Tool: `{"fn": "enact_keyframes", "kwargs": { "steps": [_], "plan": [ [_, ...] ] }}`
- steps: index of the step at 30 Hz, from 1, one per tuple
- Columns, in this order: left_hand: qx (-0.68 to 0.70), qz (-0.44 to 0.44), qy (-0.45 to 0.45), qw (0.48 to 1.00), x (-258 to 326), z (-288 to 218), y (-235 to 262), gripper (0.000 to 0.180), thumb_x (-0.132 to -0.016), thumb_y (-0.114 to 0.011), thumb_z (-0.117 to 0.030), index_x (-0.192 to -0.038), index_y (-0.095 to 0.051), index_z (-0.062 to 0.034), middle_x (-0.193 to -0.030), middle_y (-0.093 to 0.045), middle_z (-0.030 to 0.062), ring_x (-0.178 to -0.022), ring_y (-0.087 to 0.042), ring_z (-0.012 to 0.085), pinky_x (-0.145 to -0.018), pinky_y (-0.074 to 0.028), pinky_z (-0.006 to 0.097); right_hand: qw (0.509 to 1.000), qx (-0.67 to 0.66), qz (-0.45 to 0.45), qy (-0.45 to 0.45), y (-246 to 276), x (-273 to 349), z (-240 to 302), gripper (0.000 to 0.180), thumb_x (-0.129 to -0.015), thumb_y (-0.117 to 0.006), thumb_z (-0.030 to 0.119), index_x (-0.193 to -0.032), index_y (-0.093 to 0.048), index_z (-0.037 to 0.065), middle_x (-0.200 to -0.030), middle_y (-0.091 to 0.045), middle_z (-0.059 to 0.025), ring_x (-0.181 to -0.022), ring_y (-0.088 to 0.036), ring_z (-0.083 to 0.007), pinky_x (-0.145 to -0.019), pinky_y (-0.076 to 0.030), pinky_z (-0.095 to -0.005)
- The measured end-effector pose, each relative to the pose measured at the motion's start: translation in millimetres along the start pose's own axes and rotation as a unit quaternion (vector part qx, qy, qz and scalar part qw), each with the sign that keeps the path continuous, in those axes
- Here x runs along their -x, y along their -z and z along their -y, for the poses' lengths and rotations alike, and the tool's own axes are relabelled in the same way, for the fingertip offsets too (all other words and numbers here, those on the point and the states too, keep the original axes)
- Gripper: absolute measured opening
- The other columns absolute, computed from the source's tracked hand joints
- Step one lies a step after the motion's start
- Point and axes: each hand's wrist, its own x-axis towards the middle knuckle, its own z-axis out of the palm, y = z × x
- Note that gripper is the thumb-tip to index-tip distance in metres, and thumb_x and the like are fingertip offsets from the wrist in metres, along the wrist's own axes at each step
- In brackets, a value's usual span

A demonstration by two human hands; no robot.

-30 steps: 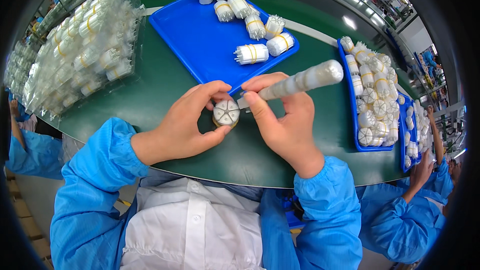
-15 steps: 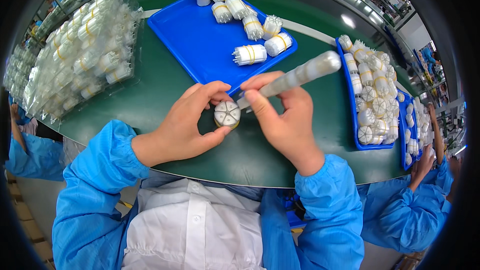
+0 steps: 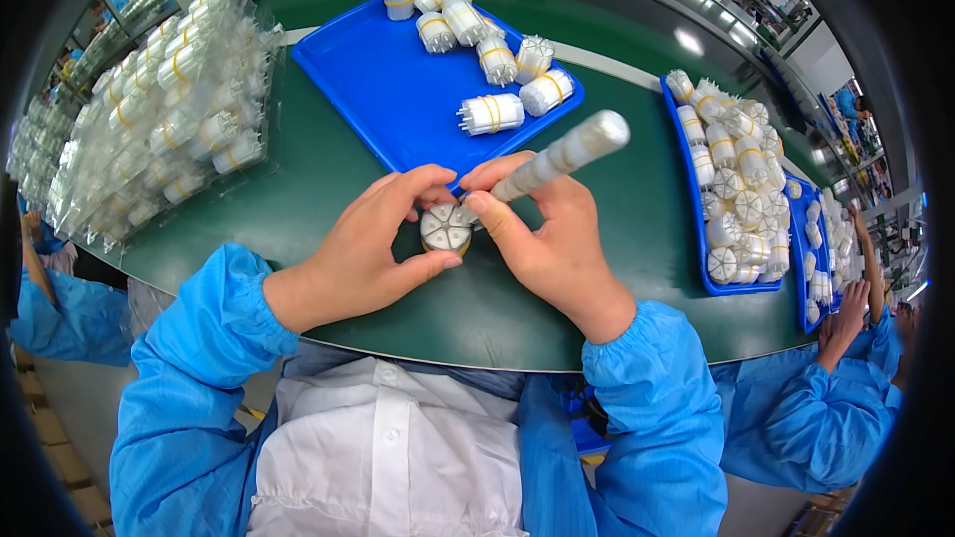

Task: The person inserts a white cylindrical component into a small circular base using a clear plastic tool. They repeat this action for multiple units, picking them from a blue tray and placing the finished assemblies into a clear plastic packaging tray.

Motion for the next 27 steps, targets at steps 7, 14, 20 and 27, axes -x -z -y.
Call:
{"fn": "enact_keyframes", "kwargs": {
  "steps": [7,14,20,27],
  "plan": [
    [-0.172,-0.109,0.034,0.978,23.9,10.3,60.1,0.067,-0.085,-0.077,-0.002,-0.145,-0.047,-0.0034,-0.125,-0.066,0.0145,-0.113,-0.063,0.0291,-0.095,-0.051,0.039,0.997,0.010,-0.070,-0.011,6.8,-4.0,6.1,0.011,-0.096,-0.071,0.009,-0.103,-0.070,0.000,-0.098,-0.073,-0.0081,-0.091,-0.069,-0.0163,-0.082,-0.054,-0.0312],
    [-0.380,-0.140,0.005,0.915,12.4,38.1,78.6,0.055,-0.089,-0.068,-0.001,-0.141,-0.049,-0.0020,-0.136,-0.056,0.0220,-0.125,-0.055,0.0408,-0.107,-0.045,0.047,0.996,0.050,-0.069,0.009,5.4,-8.4,4.8,0.011,-0.095,-0.072,0.010,-0.102,-0.071,0.001,-0.094,-0.073,-0.0081,-0.089,-0.069,-0.0165,-0.082,-0.054,-0.0315],
    [-0.266,-0.091,-0.069,0.957,-71.4,7.8,23.1,0.039,-0.089,-0.072,-0.010,-0.123,-0.055,-0.0001,-0.125,-0.062,0.0222,-0.116,-0.061,0.0398,-0.096,-0.050,0.046,0.993,0.059,-0.104,0.022,9.2,-10.6,-9.3,0.011,-0.094,-0.072,0.010,-0.101,-0.071,0.001,-0.092,-0.072,-0.0073,-0.087,-0.069,-0.0164,-0.081,-0.054,-0.0316],
    [-0.182,-0.057,0.045,0.981,-106.0,44.1,-10.1,0.034,-0.085,-0.076,-0.017,-0.111,-0.059,-0.0026,-0.104,-0.065,0.0179,-0.100,-0.064,0.0366,-0.086,-0.052,0.045,0.993,0.063,-0.099,0.014,13.3,-15.4,-11.7,0.010,-0.094,-0.072,0.008,-0.102,-0.071,0.002,-0.094,-0.072,-0.0065,-0.087,-0.068,-0.0142,-0.081,-0.054,-0.0300]
  ]
}}
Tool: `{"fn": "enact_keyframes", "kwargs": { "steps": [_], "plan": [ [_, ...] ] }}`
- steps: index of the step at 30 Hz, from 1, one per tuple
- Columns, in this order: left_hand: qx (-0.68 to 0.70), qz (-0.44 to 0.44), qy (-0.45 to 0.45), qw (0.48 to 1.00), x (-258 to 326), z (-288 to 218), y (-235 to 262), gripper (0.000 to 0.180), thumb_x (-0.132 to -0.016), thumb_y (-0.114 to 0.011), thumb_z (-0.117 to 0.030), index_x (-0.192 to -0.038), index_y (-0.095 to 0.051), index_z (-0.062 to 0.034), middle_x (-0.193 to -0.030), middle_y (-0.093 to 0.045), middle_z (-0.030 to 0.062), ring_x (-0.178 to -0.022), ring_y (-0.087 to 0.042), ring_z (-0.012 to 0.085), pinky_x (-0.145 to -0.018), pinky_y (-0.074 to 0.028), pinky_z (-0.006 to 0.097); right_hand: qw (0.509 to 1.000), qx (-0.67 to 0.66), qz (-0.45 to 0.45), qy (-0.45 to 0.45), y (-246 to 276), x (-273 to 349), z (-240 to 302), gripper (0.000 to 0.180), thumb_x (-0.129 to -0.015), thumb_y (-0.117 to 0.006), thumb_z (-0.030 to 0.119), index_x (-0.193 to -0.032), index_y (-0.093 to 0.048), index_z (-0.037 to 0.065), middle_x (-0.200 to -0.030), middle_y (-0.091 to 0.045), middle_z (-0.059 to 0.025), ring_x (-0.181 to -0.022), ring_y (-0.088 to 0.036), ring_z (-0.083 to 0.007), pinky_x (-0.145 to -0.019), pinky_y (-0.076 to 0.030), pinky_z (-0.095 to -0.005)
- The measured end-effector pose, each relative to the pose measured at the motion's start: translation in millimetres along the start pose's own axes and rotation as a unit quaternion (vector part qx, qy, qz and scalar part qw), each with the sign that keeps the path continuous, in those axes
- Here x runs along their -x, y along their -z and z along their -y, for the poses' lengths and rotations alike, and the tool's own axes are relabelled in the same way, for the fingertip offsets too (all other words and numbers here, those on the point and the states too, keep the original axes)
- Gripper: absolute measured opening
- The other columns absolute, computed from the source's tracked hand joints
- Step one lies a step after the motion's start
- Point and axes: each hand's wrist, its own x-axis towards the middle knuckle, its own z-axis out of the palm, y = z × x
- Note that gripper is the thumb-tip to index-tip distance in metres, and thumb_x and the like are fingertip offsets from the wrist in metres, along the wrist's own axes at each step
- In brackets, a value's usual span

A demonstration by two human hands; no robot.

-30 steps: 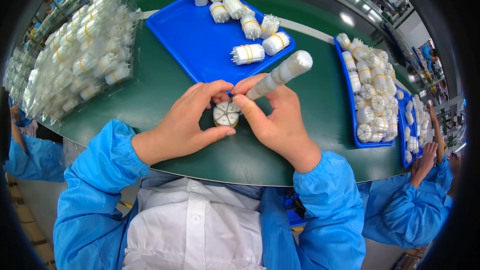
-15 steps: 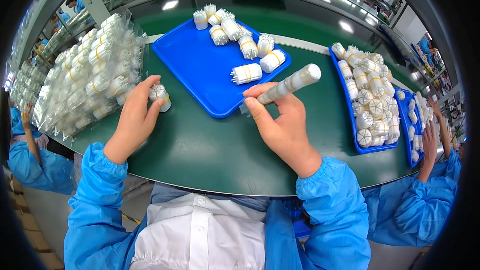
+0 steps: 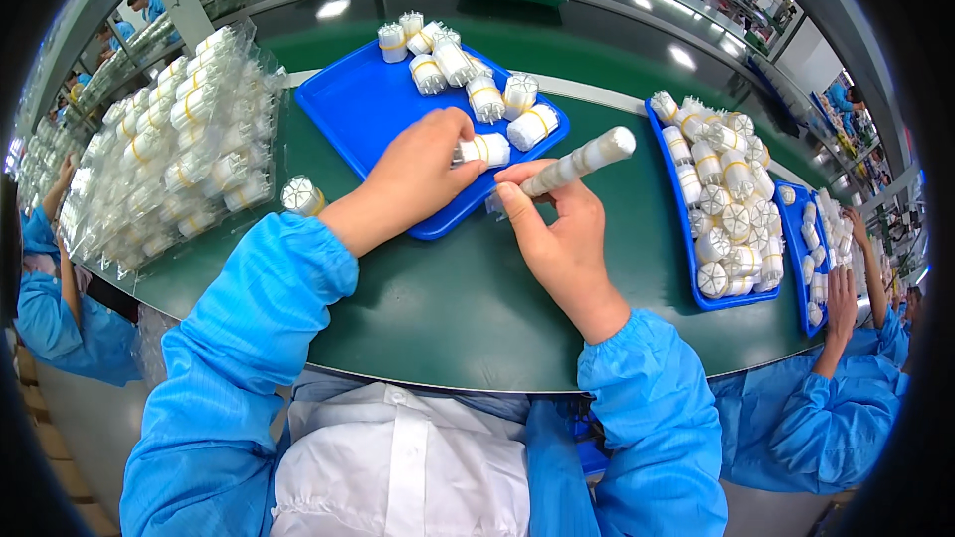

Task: The person inserts a white cylindrical component into a small circular base using a clear plastic tool. They repeat this action for multiple units, picking them from a blue tray and placing the finished assemblies into a clear plastic packaging tray.

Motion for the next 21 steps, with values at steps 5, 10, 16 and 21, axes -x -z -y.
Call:
{"fn": "enact_keyframes", "kwargs": {
  "steps": [5,10,16,21],
  "plan": [
    [0.009,-0.068,-0.120,0.990,35.8,-34.0,62.1,0.035,-0.079,-0.079,-0.013,-0.110,-0.065,-0.0041,-0.099,-0.065,0.0125,-0.094,-0.063,0.0334,-0.085,-0.051,0.043,0.998,-0.053,-0.026,-0.010,7.0,2.4,9.4,0.011,-0.095,-0.071,0.007,-0.105,-0.069,0.001,-0.098,-0.072,-0.0066,-0.088,-0.067,-0.0133,-0.081,-0.054,-0.0284],
    [0.071,0.026,-0.114,0.991,89.0,-34.8,54.4,0.044,-0.076,-0.084,-0.014,-0.115,-0.065,-0.0030,-0.104,-0.067,0.0126,-0.092,-0.062,0.0327,-0.082,-0.051,0.042,0.995,-0.098,0.004,-0.005,-5.2,10.7,20.1,0.010,-0.095,-0.071,0.006,-0.104,-0.069,0.000,-0.098,-0.073,-0.0080,-0.089,-0.068,-0.0143,-0.080,-0.055,-0.0297],
    [0.087,0.007,-0.118,0.989,93.8,-28.5,36.3,0.052,-0.077,-0.086,-0.017,-0.122,-0.064,-0.0020,-0.107,-0.066,0.0132,-0.094,-0.062,0.0325,-0.080,-0.052,0.041,0.995,0.003,0.037,0.092,-5.7,17.0,14.3,0.009,-0.092,-0.073,0.007,-0.099,-0.070,0.001,-0.094,-0.072,-0.0100,-0.086,-0.070,-0.0208,-0.077,-0.055,-0.0339],
    [0.125,0.009,-0.097,0.987,92.6,-31.0,26.5,0.059,-0.077,-0.087,-0.015,-0.128,-0.060,-0.0024,-0.108,-0.066,0.0128,-0.094,-0.062,0.0299,-0.080,-0.053,0.040,0.989,0.081,0.061,0.110,-3.5,13.0,12.8,0.010,-0.090,-0.074,0.007,-0.097,-0.070,0.002,-0.091,-0.071,-0.0107,-0.081,-0.069,-0.0231,-0.073,-0.054,-0.0352]
  ]
}}
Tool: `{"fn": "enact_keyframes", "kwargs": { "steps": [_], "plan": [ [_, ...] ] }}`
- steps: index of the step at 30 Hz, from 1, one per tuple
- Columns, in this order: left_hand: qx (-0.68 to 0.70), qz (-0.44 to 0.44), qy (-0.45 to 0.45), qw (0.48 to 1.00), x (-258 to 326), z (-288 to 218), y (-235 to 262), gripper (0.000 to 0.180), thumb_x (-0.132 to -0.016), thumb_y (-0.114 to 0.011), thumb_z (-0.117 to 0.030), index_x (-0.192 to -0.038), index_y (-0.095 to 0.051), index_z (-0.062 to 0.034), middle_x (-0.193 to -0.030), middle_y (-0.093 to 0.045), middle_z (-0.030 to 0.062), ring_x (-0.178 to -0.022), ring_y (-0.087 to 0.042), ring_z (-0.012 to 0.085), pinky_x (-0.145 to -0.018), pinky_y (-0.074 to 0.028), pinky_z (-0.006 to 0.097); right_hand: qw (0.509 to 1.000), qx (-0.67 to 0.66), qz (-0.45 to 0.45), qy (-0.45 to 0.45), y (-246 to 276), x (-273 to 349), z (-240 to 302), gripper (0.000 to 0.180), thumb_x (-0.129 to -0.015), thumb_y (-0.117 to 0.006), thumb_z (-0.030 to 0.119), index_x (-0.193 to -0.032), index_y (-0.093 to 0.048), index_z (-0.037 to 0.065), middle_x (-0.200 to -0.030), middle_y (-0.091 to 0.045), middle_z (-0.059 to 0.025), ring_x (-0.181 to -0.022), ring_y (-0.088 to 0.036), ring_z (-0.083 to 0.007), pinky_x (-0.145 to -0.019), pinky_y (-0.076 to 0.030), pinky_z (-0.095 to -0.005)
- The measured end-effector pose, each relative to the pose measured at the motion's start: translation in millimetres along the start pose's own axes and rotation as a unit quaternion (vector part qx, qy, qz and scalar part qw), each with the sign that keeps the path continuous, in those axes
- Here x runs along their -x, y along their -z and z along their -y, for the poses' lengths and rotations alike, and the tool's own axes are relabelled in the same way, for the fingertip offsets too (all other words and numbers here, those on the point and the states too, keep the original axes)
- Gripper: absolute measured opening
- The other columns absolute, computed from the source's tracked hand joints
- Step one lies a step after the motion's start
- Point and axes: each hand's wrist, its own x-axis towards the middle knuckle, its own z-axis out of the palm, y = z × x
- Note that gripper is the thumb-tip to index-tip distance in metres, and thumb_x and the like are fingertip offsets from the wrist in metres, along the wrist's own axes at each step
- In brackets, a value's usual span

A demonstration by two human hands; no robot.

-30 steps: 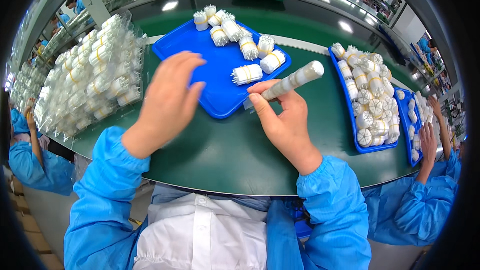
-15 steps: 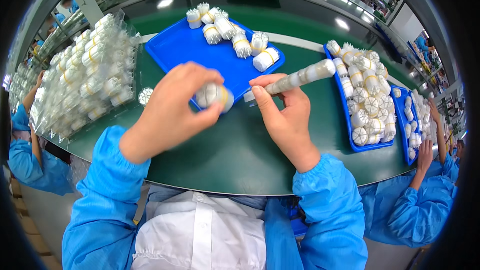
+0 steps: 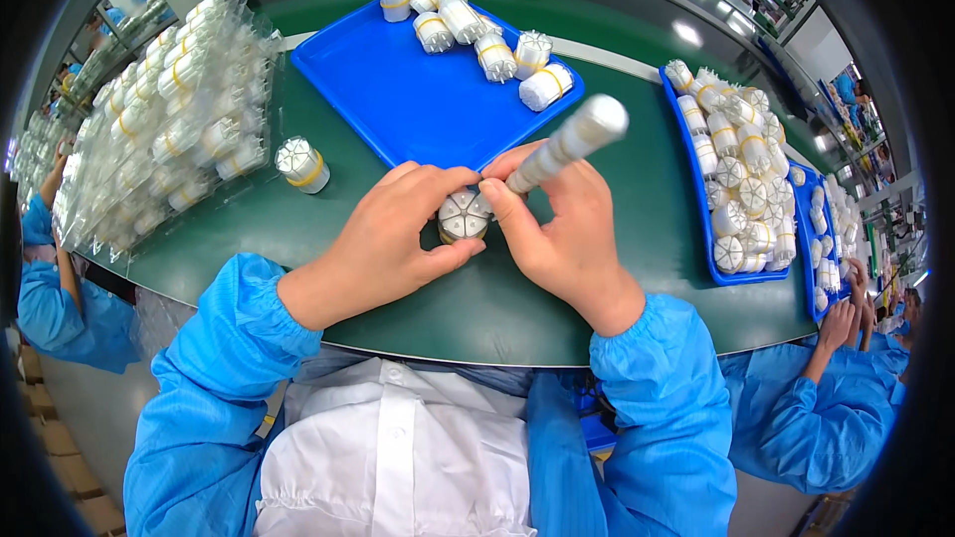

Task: The person inserts a white cylindrical component into a small circular base using a clear plastic tool. They repeat this action for multiple units, picking them from a blue tray and placing the finished assemblies into a clear plastic packaging tray.

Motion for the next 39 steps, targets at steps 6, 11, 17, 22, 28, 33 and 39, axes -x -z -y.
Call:
{"fn": "enact_keyframes", "kwargs": {
  "steps": [6,11,17,22,28,33,39],
  "plan": [
    [0.010,-0.006,0.038,0.999,3.6,-1.7,-4.7,0.065,-0.076,-0.087,-0.013,-0.133,-0.056,-0.0032,-0.110,-0.065,0.0124,-0.094,-0.062,0.0264,-0.081,-0.054,0.037,1.000,-0.008,0.011,-0.026,-2.6,2.0,4.6,0.009,-0.088,-0.075,0.007,-0.094,-0.070,0.003,-0.091,-0.071,-0.0103,-0.079,-0.068,-0.0231,-0.072,-0.053,-0.0353],
    [0.019,-0.008,0.059,0.998,2.5,-2.8,-4.4,0.067,-0.076,-0.086,-0.010,-0.134,-0.054,-0.0034,-0.111,-0.066,0.0116,-0.097,-0.064,0.0258,-0.084,-0.055,0.036,1.000,-0.019,0.002,0.006,-1.7,4.0,-2.0,0.009,-0.089,-0.074,0.007,-0.095,-0.070,0.001,-0.092,-0.072,-0.0104,-0.080,-0.069,-0.0228,-0.073,-0.054,-0.0347],
    [0.056,-0.025,0.037,0.997,9.3,-6.3,-6.7,0.066,-0.078,-0.082,-0.005,-0.136,-0.051,-0.0006,-0.109,-0.065,0.0115,-0.104,-0.066,0.0263,-0.091,-0.055,0.036,0.994,-0.081,-0.016,-0.073,3.1,1.0,1.4,0.008,-0.092,-0.073,0.008,-0.097,-0.071,0.002,-0.095,-0.074,-0.0102,-0.087,-0.071,-0.0208,-0.078,-0.055,-0.0343],
    [0.056,-0.017,0.048,0.997,8.5,-8.9,-6.2,0.066,-0.078,-0.082,-0.005,-0.135,-0.050,-0.0005,-0.114,-0.063,0.0131,-0.107,-0.065,0.0272,-0.090,-0.055,0.036,0.995,-0.064,0.018,-0.074,-0.3,3.8,0.5,0.010,-0.091,-0.074,0.010,-0.098,-0.071,0.002,-0.093,-0.074,-0.0102,-0.087,-0.071,-0.0209,-0.078,-0.055,-0.0344],
    [-0.007,0.012,0.094,0.995,5.5,-15.7,-1.3,0.065,-0.078,-0.083,-0.005,-0.135,-0.051,-0.0002,-0.116,-0.063,0.0140,-0.106,-0.065,0.0264,-0.085,-0.054,0.036,0.996,-0.071,0.012,-0.055,-3.8,7.2,-8.1,0.009,-0.092,-0.073,0.009,-0.097,-0.071,0.002,-0.093,-0.073,-0.0095,-0.085,-0.070,-0.0201,-0.077,-0.055,-0.0341],
    [0.058,-0.030,0.059,0.996,10.6,-11.0,-6.3,0.065,-0.080,-0.081,-0.003,-0.137,-0.050,0.0002,-0.116,-0.067,0.0148,-0.108,-0.067,0.0268,-0.091,-0.054,0.037,0.986,-0.136,-0.019,-0.095,4.3,0.1,0.6,0.007,-0.094,-0.070,0.006,-0.099,-0.070,0.001,-0.094,-0.073,-0.0075,-0.088,-0.069,-0.0175,-0.080,-0.055,-0.0335],
    [0.077,-0.013,0.059,0.995,9.3,-10.1,-5.2,0.065,-0.079,-0.081,-0.002,-0.137,-0.050,0.0001,-0.120,-0.066,0.0156,-0.112,-0.067,0.0281,-0.094,-0.054,0.037,0.989,-0.112,0.021,-0.094,0.7,0.7,-0.7,0.007,-0.093,-0.071,0.007,-0.098,-0.070,0.002,-0.095,-0.073,-0.0076,-0.090,-0.069,-0.0179,-0.082,-0.054,-0.0337]
  ]
}}
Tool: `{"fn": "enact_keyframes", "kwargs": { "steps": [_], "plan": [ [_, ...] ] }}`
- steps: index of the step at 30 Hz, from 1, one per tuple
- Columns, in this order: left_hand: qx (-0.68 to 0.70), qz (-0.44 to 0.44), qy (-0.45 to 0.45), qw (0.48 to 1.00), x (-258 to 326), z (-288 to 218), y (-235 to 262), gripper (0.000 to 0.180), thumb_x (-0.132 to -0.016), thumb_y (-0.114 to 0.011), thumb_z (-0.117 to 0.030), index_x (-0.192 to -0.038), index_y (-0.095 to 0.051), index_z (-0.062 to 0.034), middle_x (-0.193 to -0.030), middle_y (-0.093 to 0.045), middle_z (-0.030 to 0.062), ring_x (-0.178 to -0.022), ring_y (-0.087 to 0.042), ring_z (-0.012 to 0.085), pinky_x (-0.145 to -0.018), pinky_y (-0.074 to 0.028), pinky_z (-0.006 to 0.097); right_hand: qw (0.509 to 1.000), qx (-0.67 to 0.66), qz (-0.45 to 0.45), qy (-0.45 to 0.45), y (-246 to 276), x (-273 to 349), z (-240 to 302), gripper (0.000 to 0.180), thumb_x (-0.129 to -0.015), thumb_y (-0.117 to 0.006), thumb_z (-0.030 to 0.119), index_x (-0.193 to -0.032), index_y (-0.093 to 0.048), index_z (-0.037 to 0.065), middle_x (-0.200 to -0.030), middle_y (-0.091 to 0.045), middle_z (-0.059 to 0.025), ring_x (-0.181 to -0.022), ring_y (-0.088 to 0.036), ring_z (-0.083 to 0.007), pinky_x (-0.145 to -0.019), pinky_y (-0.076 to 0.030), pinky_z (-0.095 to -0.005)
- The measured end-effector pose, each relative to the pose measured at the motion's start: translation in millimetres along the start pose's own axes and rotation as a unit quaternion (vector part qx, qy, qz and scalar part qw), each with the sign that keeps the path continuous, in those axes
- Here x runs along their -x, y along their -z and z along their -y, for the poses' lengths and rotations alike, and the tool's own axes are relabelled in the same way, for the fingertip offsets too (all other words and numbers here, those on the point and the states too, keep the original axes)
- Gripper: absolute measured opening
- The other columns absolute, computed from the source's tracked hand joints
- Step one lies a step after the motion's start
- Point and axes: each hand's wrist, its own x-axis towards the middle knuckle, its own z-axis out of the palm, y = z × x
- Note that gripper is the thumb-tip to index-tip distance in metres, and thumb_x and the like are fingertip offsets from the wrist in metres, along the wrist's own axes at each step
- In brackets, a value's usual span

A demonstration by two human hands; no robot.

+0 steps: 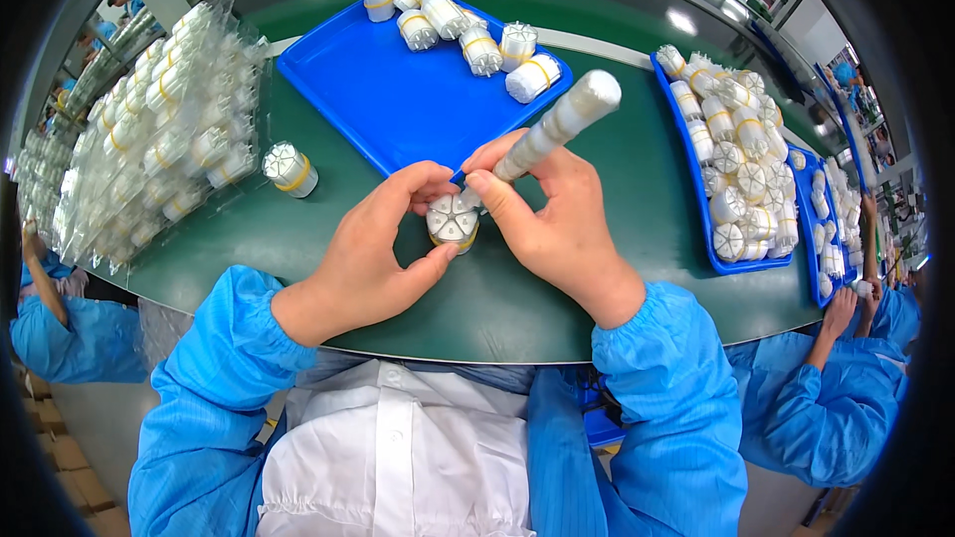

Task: The person inserts a white cylindrical component into a small circular base using a clear plastic tool. They repeat this action for multiple units, picking them from a blue tray and placing the finished assemblies into a clear plastic packaging tray.

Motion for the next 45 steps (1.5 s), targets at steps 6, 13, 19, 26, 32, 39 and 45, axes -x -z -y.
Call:
{"fn": "enact_keyframes", "kwargs": {
  "steps": [6,13,19,26,32,39,45],
  "plan": [
    [-0.062,0.035,0.048,0.996,-4.6,-6.5,3.0,0.067,-0.079,-0.084,-0.005,-0.137,-0.050,-0.0007,-0.121,-0.064,0.0147,-0.113,-0.067,0.0282,-0.092,-0.055,0.036,1.000,0.007,0.009,-0.003,-1.7,1.0,-1.1,0.007,-0.093,-0.070,0.006,-0.098,-0.070,0.002,-0.097,-0.073,-0.0076,-0.091,-0.069,-0.0181,-0.084,-0.055,-0.0337],
    [0.019,0.012,-0.002,1.000,2.5,-3.4,0.3,0.062,-0.081,-0.078,-0.004,-0.136,-0.048,-0.0008,-0.118,-0.058,0.0165,-0.112,-0.064,0.0368,-0.091,-0.054,0.043,0.998,-0.061,-0.013,-0.010,0.3,-1.2,-2.2,0.007,-0.093,-0.070,0.006,-0.098,-0.069,0.001,-0.097,-0.073,-0.0080,-0.091,-0.069,-0.0181,-0.085,-0.055,-0.0341],
    [0.044,0.006,0.022,0.999,2.6,-5.7,-1.5,0.069,-0.081,-0.079,-0.001,-0.141,-0.046,-0.0013,-0.123,-0.058,0.0166,-0.114,-0.066,0.0322,-0.098,-0.054,0.039,0.999,-0.031,0.028,-0.028,-0.7,0.3,-3.2,0.008,-0.093,-0.070,0.008,-0.098,-0.069,0.001,-0.097,-0.073,-0.0087,-0.092,-0.069,-0.0191,-0.085,-0.055,-0.0348],
    [-0.020,0.044,0.022,0.999,3.9,-2.3,2.2,0.072,-0.083,-0.079,-0.002,-0.145,-0.042,-0.0014,-0.117,-0.062,0.0147,-0.116,-0.065,0.0324,-0.095,-0.053,0.038,0.995,-0.093,-0.005,-0.034,3.1,-0.5,1.6,0.007,-0.094,-0.069,0.007,-0.097,-0.069,0.000,-0.100,-0.073,-0.0095,-0.095,-0.068,-0.0175,-0.085,-0.055,-0.0335],
    [0.036,0.047,-0.025,0.998,3.6,4.5,1.8,0.074,-0.085,-0.075,0.002,-0.149,-0.039,-0.0009,-0.120,-0.063,0.0157,-0.119,-0.062,0.0316,-0.099,-0.052,0.039,0.997,-0.064,0.028,-0.023,6.1,-2.1,-0.6,0.009,-0.094,-0.068,0.007,-0.099,-0.068,0.000,-0.099,-0.072,-0.0095,-0.096,-0.068,-0.0181,-0.086,-0.054,-0.0337],
    [0.019,0.052,-0.001,0.998,0.4,-0.8,2.2,0.075,-0.086,-0.077,-0.004,-0.150,-0.037,0.0007,-0.120,-0.063,0.0179,-0.117,-0.063,0.0319,-0.101,-0.051,0.041,0.998,-0.025,0.046,-0.035,2.9,2.0,-1.9,0.008,-0.094,-0.069,0.007,-0.099,-0.067,0.001,-0.098,-0.072,-0.0088,-0.093,-0.069,-0.0190,-0.086,-0.054,-0.0347],
    [0.043,0.043,0.048,0.997,16.1,-5.8,17.8,0.073,-0.089,-0.072,-0.001,-0.152,-0.036,-0.0016,-0.131,-0.061,0.0186,-0.122,-0.062,0.0284,-0.104,-0.049,0.040,0.995,-0.092,-0.019,-0.020,0.3,-2.1,1.6,0.007,-0.096,-0.067,0.004,-0.101,-0.068,0.000,-0.100,-0.072,-0.0075,-0.092,-0.067,-0.0153,-0.083,-0.054,-0.0313]
  ]
}}
